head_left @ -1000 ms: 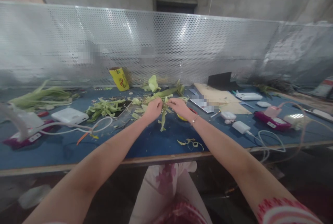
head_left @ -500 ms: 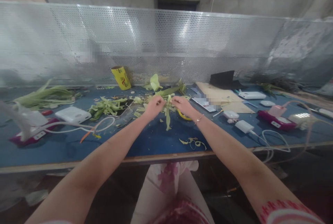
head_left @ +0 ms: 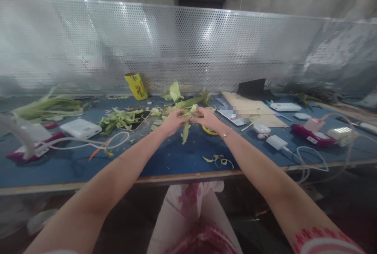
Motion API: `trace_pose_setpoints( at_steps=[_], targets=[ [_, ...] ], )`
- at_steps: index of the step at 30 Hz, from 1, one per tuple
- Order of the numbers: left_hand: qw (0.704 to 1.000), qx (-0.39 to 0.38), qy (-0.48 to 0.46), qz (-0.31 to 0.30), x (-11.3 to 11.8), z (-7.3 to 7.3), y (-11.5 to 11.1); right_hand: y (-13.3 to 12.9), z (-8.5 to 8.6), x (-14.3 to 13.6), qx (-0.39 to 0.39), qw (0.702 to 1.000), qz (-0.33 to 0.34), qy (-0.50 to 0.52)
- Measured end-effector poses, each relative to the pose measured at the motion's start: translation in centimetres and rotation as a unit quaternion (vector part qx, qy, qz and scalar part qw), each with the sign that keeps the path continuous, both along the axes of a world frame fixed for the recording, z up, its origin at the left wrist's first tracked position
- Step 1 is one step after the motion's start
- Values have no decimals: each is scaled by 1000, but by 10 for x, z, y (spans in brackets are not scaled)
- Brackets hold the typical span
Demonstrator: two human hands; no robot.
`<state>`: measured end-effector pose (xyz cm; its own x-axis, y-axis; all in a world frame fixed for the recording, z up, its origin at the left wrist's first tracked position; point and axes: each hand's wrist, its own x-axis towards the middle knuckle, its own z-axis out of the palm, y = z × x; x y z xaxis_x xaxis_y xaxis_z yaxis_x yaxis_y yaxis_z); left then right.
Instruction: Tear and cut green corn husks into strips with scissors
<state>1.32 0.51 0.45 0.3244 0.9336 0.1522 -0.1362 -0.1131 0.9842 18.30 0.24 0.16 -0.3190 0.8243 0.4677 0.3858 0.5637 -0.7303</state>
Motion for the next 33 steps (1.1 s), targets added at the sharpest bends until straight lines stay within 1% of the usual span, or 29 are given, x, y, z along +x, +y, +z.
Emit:
trace_pose_setpoints(
  at_steps=[4,7,12,17,21,23,25,27,29,33],
  targets=[
    [999,6,3,31,-2,-1,3,1,-1,1,7,1000,-10,-7],
    [998,6,11,56,-3,-2,5,1,-1,0,-2,1000,-18,0],
    [999,23,25,27,-6,1,4,-2,4,0,-37,999,-20,28],
    [989,101,107,26,-12,3,8,-1,5,4,-36,999,-20,14],
    [969,164,184,-13,-20,6,9,0,4,5,-45,999,-18,13],
    [957,185,223,-16,-23,9,9,0,4,5,-52,998,-17,18],
    [950,196,243,-12,-25,10,8,0,5,5,-60,998,-13,23],
    [951,196,237,-15,-25,10,8,0,5,5,-65,997,-13,30],
    [960,181,213,-18,-24,8,9,0,5,5,-66,997,-13,40],
    [985,105,134,-37,-19,5,9,1,3,7,-76,995,-4,60]
  ],
)
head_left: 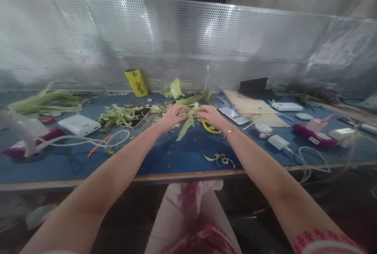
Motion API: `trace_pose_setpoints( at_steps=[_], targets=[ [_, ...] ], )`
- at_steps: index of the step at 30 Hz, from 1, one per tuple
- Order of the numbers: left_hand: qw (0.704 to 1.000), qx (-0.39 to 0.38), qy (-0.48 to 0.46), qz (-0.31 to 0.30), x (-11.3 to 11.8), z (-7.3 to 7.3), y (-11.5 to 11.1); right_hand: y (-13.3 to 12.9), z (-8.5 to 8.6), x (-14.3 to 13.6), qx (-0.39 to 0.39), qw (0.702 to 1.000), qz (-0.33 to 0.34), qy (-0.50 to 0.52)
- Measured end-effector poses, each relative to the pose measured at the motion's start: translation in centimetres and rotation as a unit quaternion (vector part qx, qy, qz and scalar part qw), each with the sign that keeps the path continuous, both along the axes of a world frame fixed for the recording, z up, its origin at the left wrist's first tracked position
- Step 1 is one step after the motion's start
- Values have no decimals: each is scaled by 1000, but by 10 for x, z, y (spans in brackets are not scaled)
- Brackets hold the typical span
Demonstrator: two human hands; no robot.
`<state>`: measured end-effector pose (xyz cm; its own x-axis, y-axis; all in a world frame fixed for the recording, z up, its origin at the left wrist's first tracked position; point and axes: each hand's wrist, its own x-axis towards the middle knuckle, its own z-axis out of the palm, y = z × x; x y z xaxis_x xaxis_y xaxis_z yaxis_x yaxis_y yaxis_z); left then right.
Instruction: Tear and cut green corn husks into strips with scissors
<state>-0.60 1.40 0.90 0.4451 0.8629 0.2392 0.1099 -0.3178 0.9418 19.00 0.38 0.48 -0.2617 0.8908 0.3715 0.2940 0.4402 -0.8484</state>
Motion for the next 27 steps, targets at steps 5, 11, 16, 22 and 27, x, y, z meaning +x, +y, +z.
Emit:
trace_pose_setpoints(
  at_steps=[5,11,16,22,27],
  targets=[
    [994,-84,-76,3,6,2,-9,3,-2,1,-1,1000,-2,-10],
    [992,-95,-79,2,10,1,-13,1,-1,-3,-9,1000,9,-8],
    [998,-56,-34,13,9,-4,-7,-1,-1,-4,-8,1000,1,-14],
    [999,-10,19,24,8,-12,0,-1,-4,-5,-1,1000,27,-14],
    [998,28,41,34,8,-11,0,-2,-3,-6,-10,1000,23,-9]
  ],
)
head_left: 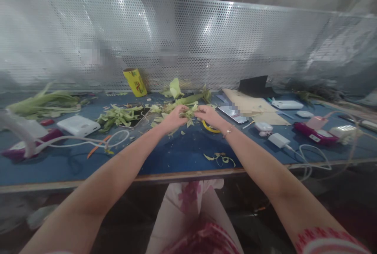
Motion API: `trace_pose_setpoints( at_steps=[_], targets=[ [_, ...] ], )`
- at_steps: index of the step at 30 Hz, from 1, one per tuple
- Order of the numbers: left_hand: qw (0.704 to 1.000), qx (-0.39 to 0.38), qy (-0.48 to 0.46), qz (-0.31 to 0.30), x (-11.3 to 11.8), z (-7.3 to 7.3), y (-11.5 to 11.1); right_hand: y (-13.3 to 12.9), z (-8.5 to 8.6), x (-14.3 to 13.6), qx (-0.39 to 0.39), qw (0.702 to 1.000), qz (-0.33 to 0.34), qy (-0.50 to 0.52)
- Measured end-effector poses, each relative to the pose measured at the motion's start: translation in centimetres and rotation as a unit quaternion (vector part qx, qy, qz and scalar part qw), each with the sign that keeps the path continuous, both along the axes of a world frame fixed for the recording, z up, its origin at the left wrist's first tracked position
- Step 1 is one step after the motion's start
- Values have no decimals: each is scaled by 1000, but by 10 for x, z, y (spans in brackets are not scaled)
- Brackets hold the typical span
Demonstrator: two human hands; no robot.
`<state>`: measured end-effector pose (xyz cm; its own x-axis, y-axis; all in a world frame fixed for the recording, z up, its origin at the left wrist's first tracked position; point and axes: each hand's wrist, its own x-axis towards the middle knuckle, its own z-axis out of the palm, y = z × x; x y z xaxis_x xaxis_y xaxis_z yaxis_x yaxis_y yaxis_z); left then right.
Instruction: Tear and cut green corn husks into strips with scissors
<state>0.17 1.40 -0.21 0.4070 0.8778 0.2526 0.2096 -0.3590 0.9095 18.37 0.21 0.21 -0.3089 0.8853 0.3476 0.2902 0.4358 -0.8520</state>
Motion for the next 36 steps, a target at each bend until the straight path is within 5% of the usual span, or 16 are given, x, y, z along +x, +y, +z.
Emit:
trace_pose_setpoints(
  at_steps=[12,21,27,36],
  targets=[
    [998,45,32,44,-1,6,-5,-3,2,-2,8,1000,13,7],
    [994,98,32,40,-1,9,-5,-10,4,-7,84,986,-28,-141],
    [996,-42,-74,-3,4,5,-5,-2,0,-5,93,990,-84,-68],
    [951,-243,-190,-25,3,14,-5,8,-7,-4,-5,996,-65,60]
  ],
)
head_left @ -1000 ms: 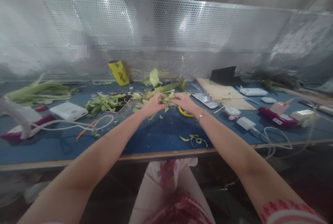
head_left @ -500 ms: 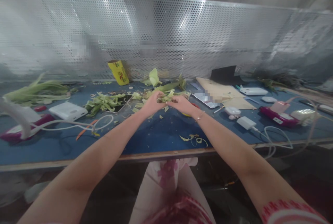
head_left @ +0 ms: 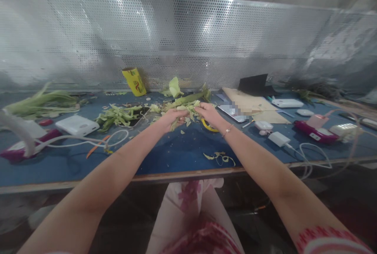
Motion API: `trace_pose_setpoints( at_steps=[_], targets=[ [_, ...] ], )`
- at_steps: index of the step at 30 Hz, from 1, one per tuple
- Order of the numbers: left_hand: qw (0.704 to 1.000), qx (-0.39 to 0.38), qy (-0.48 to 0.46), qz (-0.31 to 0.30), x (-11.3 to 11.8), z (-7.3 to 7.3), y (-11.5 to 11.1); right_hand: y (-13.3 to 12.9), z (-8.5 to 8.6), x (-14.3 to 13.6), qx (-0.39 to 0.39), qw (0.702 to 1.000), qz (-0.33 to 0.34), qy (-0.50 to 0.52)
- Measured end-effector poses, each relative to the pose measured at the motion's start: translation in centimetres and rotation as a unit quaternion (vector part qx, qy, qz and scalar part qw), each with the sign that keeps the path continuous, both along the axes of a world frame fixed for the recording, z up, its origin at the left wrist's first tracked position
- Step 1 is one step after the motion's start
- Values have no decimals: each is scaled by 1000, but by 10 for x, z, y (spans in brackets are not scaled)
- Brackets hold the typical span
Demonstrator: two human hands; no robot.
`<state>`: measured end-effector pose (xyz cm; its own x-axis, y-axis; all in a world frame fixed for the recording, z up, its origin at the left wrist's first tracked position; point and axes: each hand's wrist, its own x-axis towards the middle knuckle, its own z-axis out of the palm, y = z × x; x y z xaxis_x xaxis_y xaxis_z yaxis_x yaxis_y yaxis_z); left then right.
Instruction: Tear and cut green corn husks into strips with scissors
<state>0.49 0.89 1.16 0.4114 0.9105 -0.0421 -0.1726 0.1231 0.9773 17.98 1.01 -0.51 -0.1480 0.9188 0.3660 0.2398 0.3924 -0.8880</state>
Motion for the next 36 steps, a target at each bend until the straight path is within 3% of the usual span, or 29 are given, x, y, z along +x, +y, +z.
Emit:
trace_pose_setpoints(
  at_steps=[9,19,24,27,31,33,36],
  targets=[
    [1000,-5,24,15,-1,-2,4,6,-7,-1,-11,998,48,36],
    [999,28,37,18,-3,-6,4,2,-4,-2,-11,999,46,20],
    [993,83,61,62,-1,-10,4,-3,2,0,16,999,14,-23],
    [959,204,153,126,-1,-11,6,-3,4,1,40,997,-10,-65],
    [847,380,280,246,-4,-9,8,0,1,1,56,993,-28,-101],
    [818,425,309,233,-6,-9,8,1,-1,0,66,991,-32,-112],
    [820,439,315,190,-6,-9,9,2,-4,0,78,988,-23,-128]
  ],
)
